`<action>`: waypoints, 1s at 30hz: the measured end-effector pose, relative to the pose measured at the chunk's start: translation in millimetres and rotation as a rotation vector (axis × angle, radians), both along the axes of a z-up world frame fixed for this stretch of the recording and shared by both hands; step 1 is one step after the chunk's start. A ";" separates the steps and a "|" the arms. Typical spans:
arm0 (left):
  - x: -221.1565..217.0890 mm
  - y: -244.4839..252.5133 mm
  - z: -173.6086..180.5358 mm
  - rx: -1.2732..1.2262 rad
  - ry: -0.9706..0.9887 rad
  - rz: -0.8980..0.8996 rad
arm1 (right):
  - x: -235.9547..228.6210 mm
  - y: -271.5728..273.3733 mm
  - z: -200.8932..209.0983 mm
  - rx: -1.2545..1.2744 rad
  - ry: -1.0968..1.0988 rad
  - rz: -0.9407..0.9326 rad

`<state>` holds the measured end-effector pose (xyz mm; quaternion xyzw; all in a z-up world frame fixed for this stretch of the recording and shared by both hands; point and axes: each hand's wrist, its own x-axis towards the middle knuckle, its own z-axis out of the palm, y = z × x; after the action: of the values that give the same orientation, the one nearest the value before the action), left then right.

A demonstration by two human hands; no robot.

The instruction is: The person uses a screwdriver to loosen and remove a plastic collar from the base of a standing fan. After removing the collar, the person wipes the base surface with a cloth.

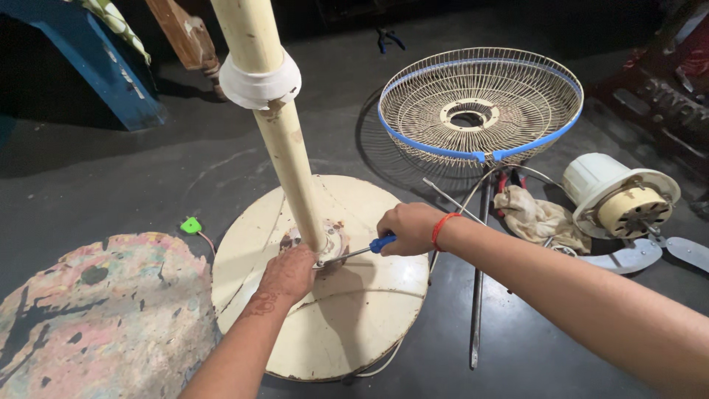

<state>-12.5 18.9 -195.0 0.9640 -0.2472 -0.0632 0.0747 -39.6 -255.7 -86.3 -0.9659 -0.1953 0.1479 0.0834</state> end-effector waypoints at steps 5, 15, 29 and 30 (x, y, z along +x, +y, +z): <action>2.7 0.5 -6.0 -0.023 -0.005 -0.006 | -5.8 14.7 14.8 -0.025 -0.131 0.062; 2.7 10.1 -12.3 -0.300 -0.061 -0.038 | -21.9 52.5 16.2 -0.136 -0.211 0.048; -7.6 -2.5 17.1 -0.144 0.006 0.021 | -2.6 0.0 -12.1 0.260 0.267 -0.298; -7.5 -3.2 18.6 -0.134 0.012 0.018 | -1.0 -3.7 -16.4 0.258 0.257 -0.286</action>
<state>-19.9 15.6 -176.4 0.9586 -0.2418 -0.0513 0.1413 -40.7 -259.5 -102.7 -0.9383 -0.0614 0.2304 0.2506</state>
